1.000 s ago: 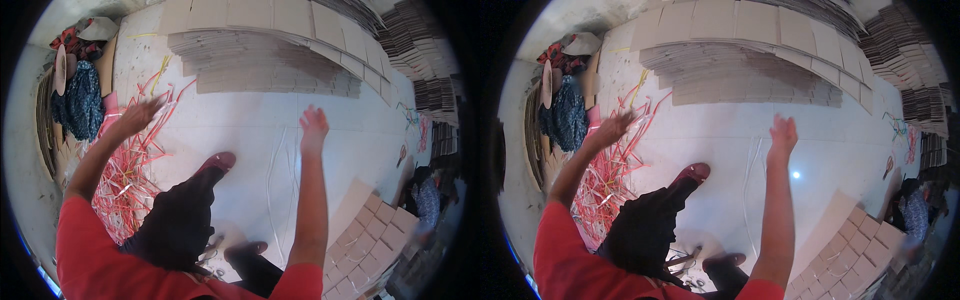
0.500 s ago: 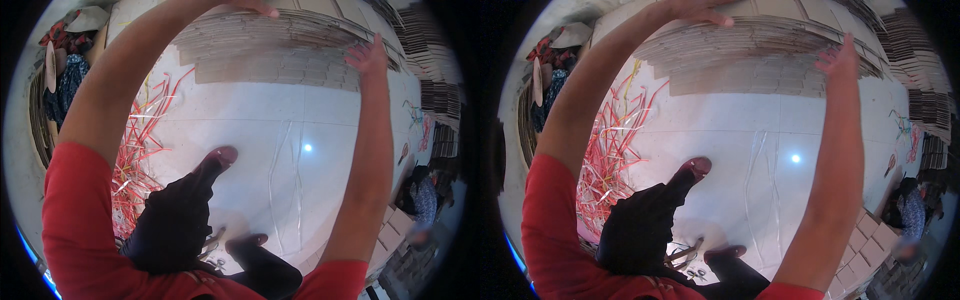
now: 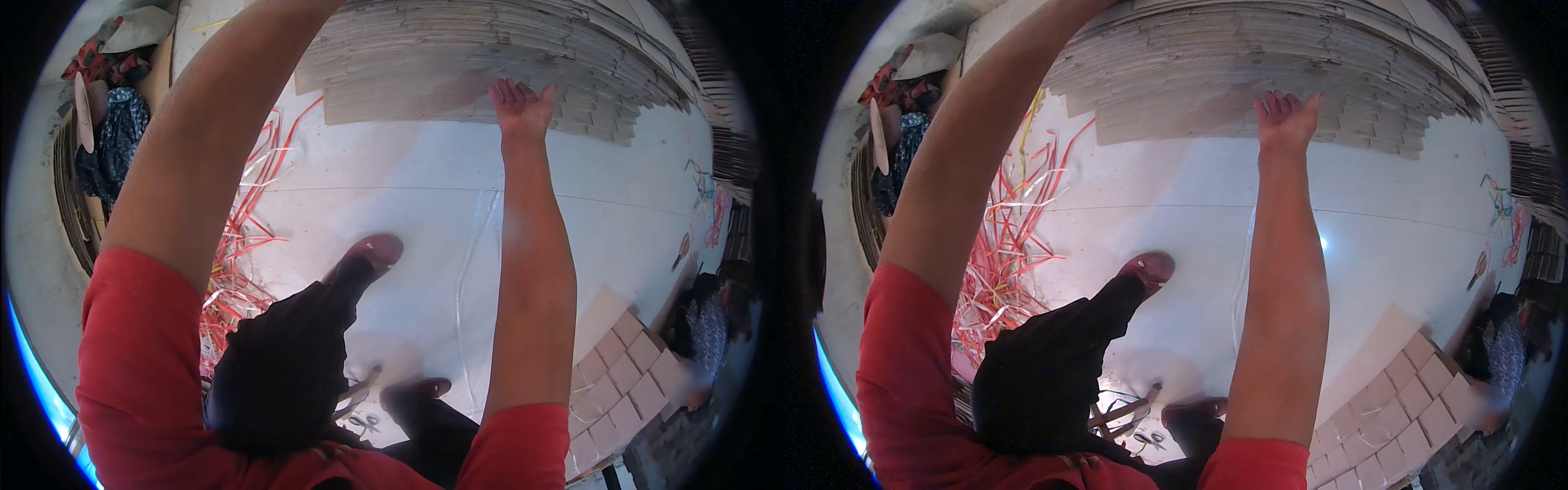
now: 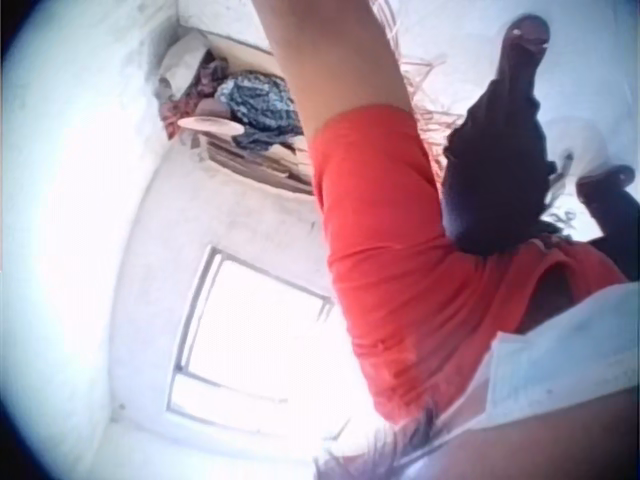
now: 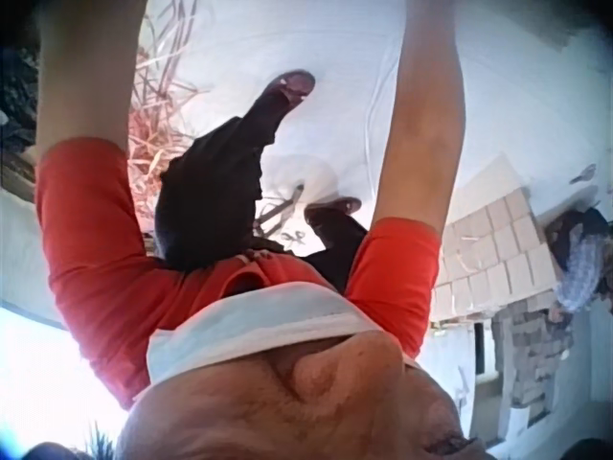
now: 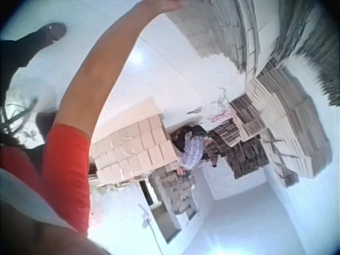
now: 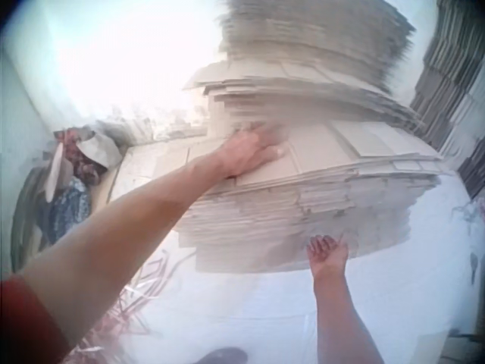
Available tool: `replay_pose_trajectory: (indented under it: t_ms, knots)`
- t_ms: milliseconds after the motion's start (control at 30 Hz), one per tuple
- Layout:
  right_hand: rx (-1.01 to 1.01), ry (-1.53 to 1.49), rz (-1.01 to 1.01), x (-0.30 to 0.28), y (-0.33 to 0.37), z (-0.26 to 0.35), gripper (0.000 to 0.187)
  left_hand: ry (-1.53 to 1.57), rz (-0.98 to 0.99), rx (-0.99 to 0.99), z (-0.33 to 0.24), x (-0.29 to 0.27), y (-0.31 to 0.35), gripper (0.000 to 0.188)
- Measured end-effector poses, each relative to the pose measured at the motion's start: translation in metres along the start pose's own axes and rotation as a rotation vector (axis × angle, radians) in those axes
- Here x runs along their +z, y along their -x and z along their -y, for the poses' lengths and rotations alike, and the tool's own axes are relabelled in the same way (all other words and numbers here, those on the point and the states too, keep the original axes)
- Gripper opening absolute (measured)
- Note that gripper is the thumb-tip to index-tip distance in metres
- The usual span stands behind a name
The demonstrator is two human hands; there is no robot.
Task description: The person sits on the floor and bundles stacks of cardboard sheets using white plastic straps. They measure and cut the straps with scissors, wrap them around the stacks, and tie them securely.
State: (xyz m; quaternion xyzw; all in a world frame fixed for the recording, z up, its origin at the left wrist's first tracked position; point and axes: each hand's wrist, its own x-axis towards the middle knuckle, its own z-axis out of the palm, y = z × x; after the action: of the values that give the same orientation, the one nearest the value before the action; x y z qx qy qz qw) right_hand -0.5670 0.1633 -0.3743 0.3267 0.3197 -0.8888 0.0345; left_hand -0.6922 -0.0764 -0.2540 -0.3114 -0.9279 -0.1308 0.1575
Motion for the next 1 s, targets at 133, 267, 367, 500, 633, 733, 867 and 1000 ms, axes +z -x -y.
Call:
replay_pose_trajectory:
  t_ms: [133, 267, 367, 500, 633, 733, 867, 1000]
  knots:
    - [0.061, -0.06, 0.023, -0.001, -0.02, -0.009, 0.065, -0.015, 0.001, 0.041, 0.003, 0.001, -0.001, 0.049]
    - [0.087, 0.008, 0.026, 0.003, -0.031, -0.023, 0.042, 0.084, 0.027, -0.023, -0.003, -0.005, 0.0, 0.045]
    - [0.088, -0.031, -0.026, 0.016, -0.036, -0.032, 0.034, 0.155, -0.031, 0.005, -0.001, -0.004, 0.002, 0.044]
    - [0.061, -0.038, -0.118, 0.032, -0.035, -0.037, 0.033, 0.246, -0.003, 0.005, -0.001, -0.01, 0.002, 0.045]
    - [0.047, -0.034, -0.151, 0.032, -0.04, -0.037, 0.033, 0.294, 0.191, -0.095, -0.006, -0.022, -0.006, 0.049]
    - [0.018, -0.062, -0.13, 0.032, -0.037, -0.035, 0.03, 0.29, 0.114, -0.037, 0.01, -0.009, -0.009, 0.052]
    - [-0.034, -0.057, -0.066, 0.031, -0.017, -0.035, 0.029, 0.434, 0.101, 0.039, 0.015, -0.012, -0.014, 0.056]
    - [-0.048, -0.203, -0.001, 0.023, -0.016, -0.037, 0.022, 0.415, 0.109, 0.086, 0.005, -0.018, -0.006, 0.054]
